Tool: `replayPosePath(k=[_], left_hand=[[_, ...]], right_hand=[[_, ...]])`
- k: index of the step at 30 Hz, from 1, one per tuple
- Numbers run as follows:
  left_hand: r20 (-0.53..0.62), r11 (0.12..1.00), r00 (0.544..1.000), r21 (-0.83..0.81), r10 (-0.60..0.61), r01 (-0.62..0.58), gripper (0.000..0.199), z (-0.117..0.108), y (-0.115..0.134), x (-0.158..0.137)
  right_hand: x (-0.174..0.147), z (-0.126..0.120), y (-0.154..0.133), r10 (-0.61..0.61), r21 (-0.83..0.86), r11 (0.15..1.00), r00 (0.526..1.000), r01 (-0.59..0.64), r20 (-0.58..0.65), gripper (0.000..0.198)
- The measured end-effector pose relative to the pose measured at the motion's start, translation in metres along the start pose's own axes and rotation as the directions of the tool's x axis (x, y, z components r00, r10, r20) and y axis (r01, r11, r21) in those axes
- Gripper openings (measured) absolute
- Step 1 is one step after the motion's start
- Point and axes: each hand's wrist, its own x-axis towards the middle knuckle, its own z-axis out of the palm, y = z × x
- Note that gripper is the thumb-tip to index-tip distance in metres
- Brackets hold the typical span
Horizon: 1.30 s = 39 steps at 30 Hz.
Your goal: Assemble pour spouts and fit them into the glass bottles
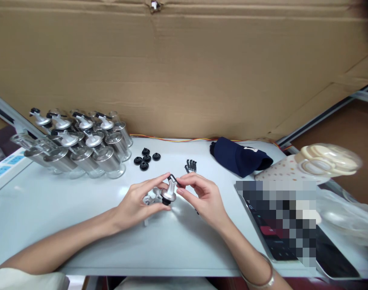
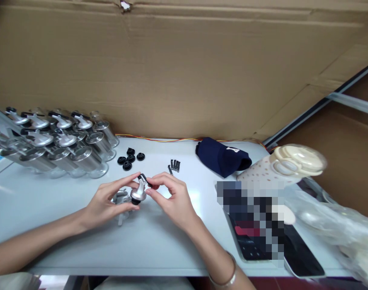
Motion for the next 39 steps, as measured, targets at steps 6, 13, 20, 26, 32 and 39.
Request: replayPosePath(k=[6,13,20,26,32,39], left_hand=[[-0.044,0.992,0.995,-0.101,-0.085,0.080,0.065,0.000,0.000,-0.001],[-0.031,0.983,0.993,-0.148,-0.116,0.111,0.061,0.000,0.002,-0.001],[-0.017,0.976,0.989,-0.166,-0.144,0.139,0.061,0.000,0.002,-0.001],[0.000,0.974,0.988,-0.166,-0.156,0.154,0.066,0.000,0.001,-0.001],[0.047,0.985,0.995,-0.142,-0.091,0.097,0.072,-0.003,-0.001,-0.001],[-0.090,0.988,0.996,-0.150,0.026,-0.040,0.031,-0.002,0.001,0.003]], right_hand=[[-0.003,0.000,0.002,-0.144,-0.073,0.986,0.986,0.150,0.084,0.036],[-0.004,0.006,0.003,-0.213,-0.079,0.974,0.977,0.211,-0.008,0.021],[-0.004,0.007,-0.001,-0.229,-0.081,0.971,0.973,0.227,-0.018,0.017],[-0.006,0.008,0.000,-0.192,-0.046,0.981,0.981,0.190,-0.036,0.022],[-0.004,0.004,-0.003,-0.106,0.060,0.992,0.993,0.109,-0.045,0.022],[-0.001,-0.001,-0.006,-0.182,-0.044,0.982,0.982,0.184,0.045,0.022]])
